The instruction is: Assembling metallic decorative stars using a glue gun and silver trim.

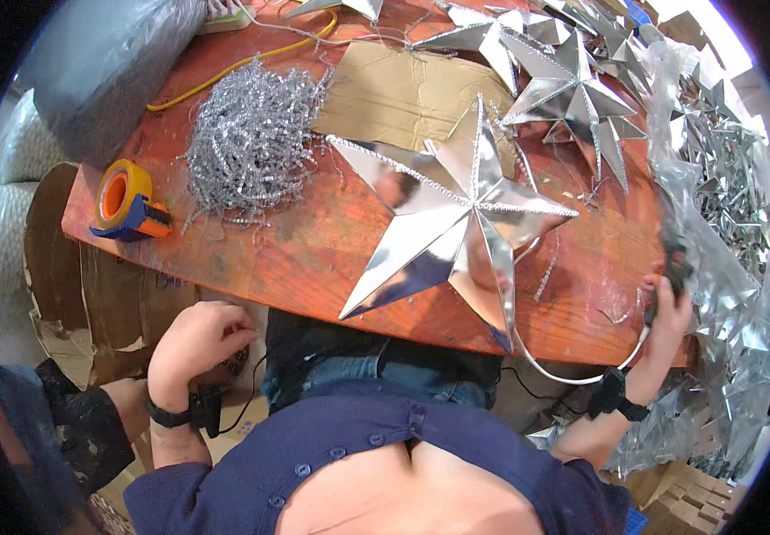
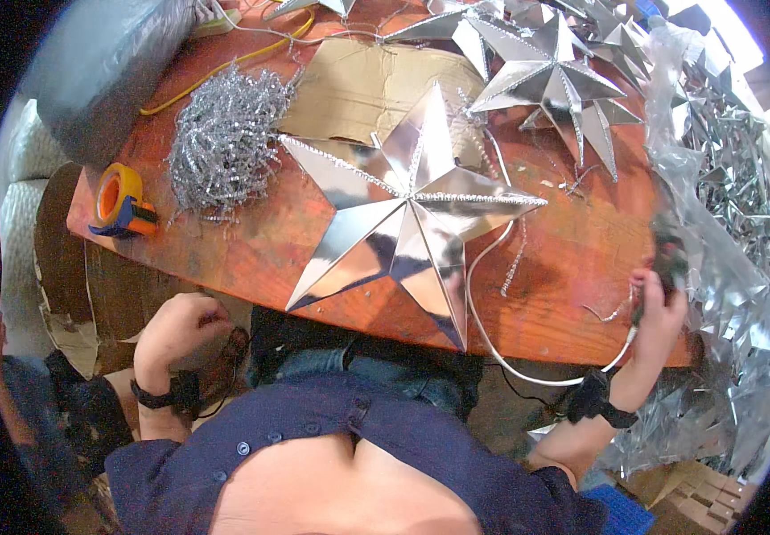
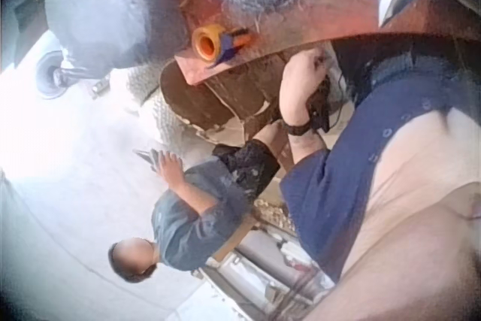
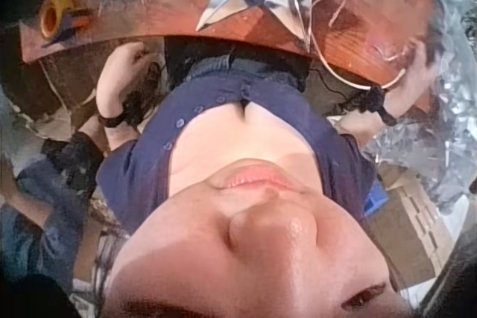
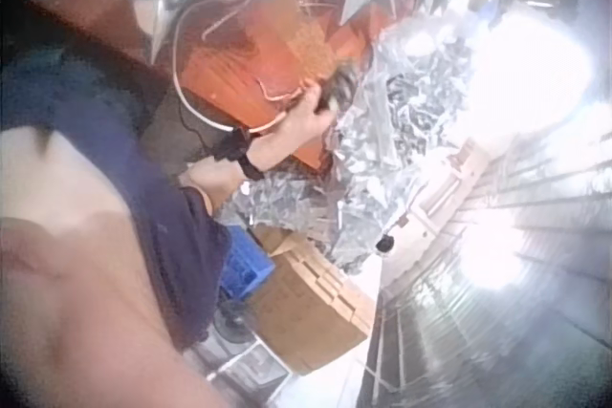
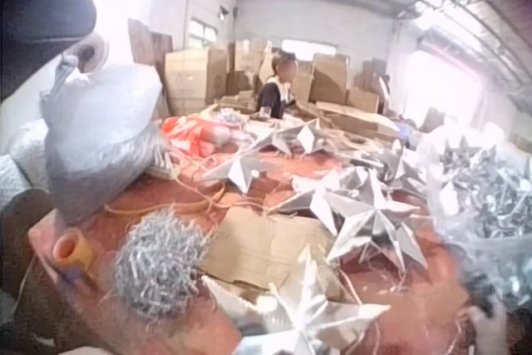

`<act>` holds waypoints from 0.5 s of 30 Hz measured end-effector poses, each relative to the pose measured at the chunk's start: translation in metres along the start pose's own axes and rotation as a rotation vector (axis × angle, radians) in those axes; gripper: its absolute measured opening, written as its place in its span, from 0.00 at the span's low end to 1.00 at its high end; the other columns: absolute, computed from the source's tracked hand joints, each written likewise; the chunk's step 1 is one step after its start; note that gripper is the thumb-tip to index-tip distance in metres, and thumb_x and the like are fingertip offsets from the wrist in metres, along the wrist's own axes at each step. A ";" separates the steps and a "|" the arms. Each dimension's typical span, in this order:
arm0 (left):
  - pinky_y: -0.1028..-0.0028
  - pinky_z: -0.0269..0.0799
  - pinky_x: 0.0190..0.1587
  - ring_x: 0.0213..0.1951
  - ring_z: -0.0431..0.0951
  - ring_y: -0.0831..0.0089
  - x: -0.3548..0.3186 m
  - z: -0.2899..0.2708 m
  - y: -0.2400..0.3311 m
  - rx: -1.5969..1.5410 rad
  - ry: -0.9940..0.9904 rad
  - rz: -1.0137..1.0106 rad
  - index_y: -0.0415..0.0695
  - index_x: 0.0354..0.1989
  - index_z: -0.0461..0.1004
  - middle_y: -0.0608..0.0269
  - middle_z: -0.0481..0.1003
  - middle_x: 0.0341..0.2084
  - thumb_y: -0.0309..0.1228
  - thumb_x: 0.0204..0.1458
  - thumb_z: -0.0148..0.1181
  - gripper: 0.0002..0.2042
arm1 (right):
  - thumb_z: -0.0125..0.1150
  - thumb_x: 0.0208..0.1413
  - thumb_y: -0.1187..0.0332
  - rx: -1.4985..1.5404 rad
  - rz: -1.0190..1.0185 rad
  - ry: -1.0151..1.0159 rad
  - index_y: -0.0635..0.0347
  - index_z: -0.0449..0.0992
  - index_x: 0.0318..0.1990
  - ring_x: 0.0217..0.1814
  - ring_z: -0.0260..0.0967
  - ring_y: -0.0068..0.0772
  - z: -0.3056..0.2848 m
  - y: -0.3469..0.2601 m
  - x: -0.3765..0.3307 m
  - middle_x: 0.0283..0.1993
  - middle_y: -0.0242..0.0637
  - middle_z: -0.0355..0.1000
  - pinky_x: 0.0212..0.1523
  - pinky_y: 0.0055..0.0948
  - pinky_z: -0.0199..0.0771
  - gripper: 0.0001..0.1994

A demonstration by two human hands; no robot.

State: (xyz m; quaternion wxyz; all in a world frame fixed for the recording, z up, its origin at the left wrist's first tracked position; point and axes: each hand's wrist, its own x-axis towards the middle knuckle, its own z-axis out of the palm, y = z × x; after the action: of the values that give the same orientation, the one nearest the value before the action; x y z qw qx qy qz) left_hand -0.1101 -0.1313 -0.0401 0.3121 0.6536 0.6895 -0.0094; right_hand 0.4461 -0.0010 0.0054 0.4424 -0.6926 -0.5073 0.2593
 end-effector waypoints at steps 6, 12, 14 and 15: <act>0.71 0.69 0.32 0.29 0.75 0.64 0.027 -0.002 0.068 -0.628 0.354 0.326 0.38 0.32 0.73 0.55 0.73 0.25 0.25 0.52 0.57 0.04 | 0.52 0.57 0.73 0.419 -0.528 0.096 0.70 0.67 0.50 0.54 0.66 0.38 0.019 -0.043 -0.003 0.50 0.48 0.68 0.54 0.34 0.65 0.15; 0.74 0.66 0.29 0.24 0.71 0.73 0.064 0.003 0.095 -0.674 -0.092 0.485 0.39 0.29 0.74 0.56 0.71 0.20 0.33 0.57 0.52 0.10 | 0.55 0.59 0.66 0.394 -0.838 0.623 0.66 0.73 0.40 0.42 0.73 0.34 -0.012 -0.082 0.004 0.41 0.45 0.75 0.38 0.31 0.72 0.11; 0.75 0.65 0.28 0.23 0.69 0.78 0.064 0.009 0.102 -0.682 -0.146 0.476 0.39 0.27 0.74 0.61 0.71 0.19 0.35 0.59 0.51 0.13 | 0.55 0.59 0.65 0.369 -0.809 0.622 0.66 0.74 0.40 0.41 0.73 0.34 -0.005 -0.082 -0.004 0.41 0.44 0.75 0.38 0.31 0.72 0.11; 0.76 0.65 0.28 0.23 0.68 0.80 0.063 0.009 0.107 -0.804 -0.281 0.410 0.39 0.28 0.74 0.64 0.72 0.19 0.37 0.59 0.51 0.14 | 0.55 0.58 0.65 0.342 -0.796 0.623 0.66 0.74 0.40 0.41 0.72 0.34 -0.035 -0.077 0.008 0.41 0.44 0.75 0.38 0.31 0.72 0.11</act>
State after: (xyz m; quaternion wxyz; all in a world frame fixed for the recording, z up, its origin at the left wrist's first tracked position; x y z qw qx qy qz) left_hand -0.0062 -0.0635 -0.0335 0.6261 0.5959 0.4462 0.2320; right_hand 0.4406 0.0013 0.0906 0.7426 -0.4090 -0.5260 -0.0673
